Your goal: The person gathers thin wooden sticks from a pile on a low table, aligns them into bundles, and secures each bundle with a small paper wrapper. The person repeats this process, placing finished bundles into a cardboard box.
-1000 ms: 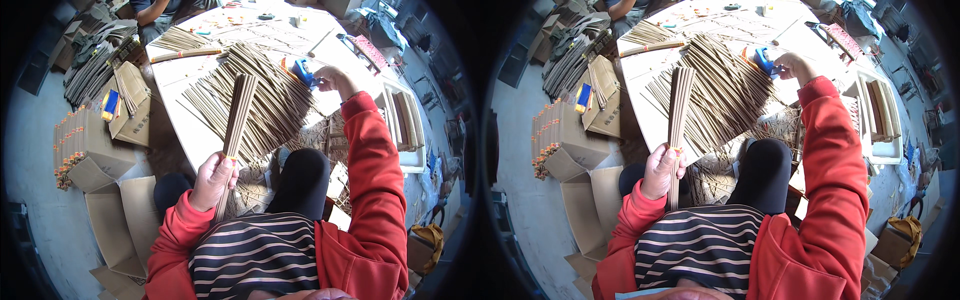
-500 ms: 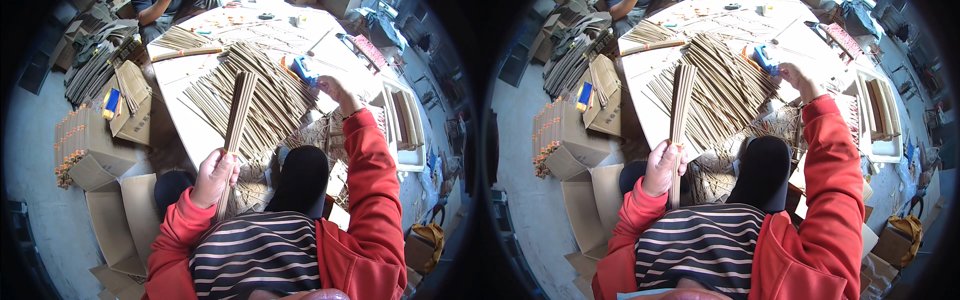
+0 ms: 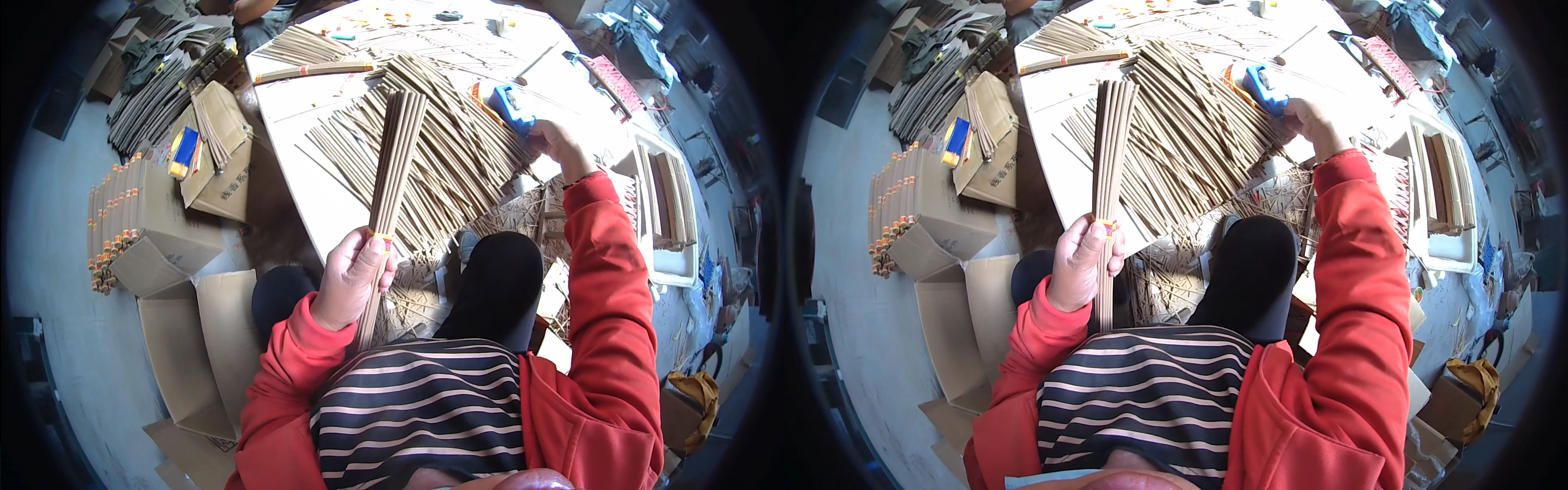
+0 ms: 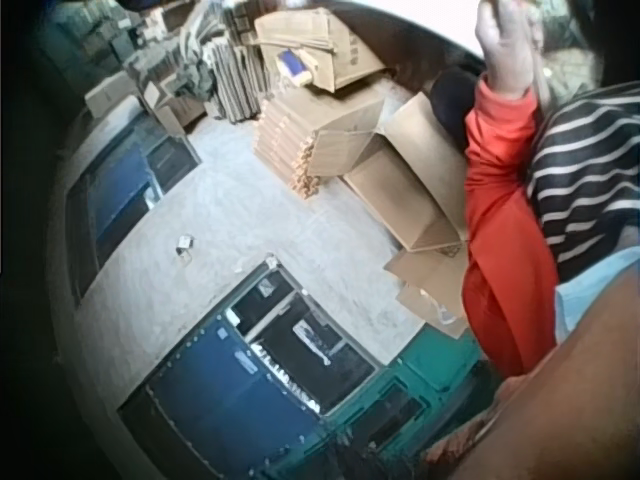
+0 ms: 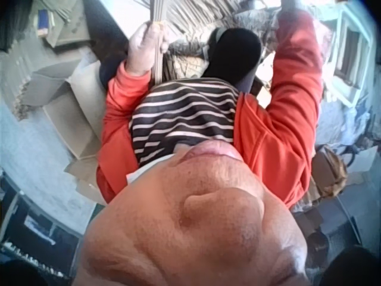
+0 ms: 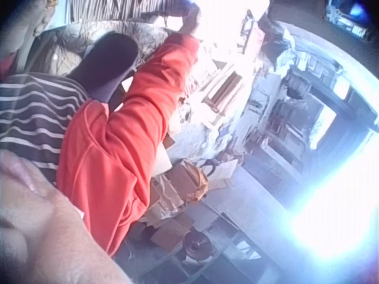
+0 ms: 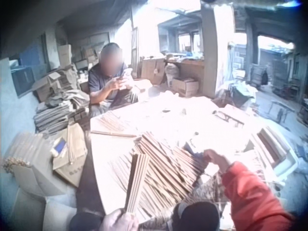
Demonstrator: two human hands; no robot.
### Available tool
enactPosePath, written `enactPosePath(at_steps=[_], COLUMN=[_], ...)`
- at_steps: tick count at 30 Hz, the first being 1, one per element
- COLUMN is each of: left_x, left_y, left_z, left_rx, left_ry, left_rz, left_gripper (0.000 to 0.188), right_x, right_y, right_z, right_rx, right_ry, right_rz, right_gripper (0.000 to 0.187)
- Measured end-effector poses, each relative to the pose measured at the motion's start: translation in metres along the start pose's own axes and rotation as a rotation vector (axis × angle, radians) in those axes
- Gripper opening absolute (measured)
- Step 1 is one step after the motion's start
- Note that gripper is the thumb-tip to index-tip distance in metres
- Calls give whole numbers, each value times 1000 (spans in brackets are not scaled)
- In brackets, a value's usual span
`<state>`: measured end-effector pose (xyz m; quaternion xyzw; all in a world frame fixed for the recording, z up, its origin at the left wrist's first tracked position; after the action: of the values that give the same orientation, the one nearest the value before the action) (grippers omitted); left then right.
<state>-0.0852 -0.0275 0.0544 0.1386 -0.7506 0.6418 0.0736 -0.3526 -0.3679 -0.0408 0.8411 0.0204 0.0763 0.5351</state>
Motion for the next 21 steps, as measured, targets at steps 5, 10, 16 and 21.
enactPosePath(at_steps=[5, 10, 16, 21], left_x=[0, -2, 6, 9], left_y=[-5, -6, -13, -16], left_z=[5, -5, -21, -31], left_rx=[5, 46, 117, 264], left_ry=[16, -9, 24, -61], left_rz=[-48, -94, 56, 337], left_gripper=[36, 31, 23, 17], right_x=[-39, 64, 145, 167], right_y=[16, 49, 36, 25], right_z=[-13, -157, -281, -307], right_rx=[-95, -374, -351, -357], right_ry=[-92, 346, 769, 813], right_rz=[-472, -230, -219, -357], right_gripper=[12, 17, 17, 20])
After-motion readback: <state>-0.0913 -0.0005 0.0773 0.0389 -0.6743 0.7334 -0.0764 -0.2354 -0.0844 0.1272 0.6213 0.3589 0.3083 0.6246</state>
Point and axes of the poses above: each hand's wrist, its own z-axis towards the middle knuckle, its own x-axis out of the palm, y = z × x, the point moved 1 cm from there along z, towards the middle knuckle, and after that the axes turned 5 degrees about z, right-handed, at the moved point
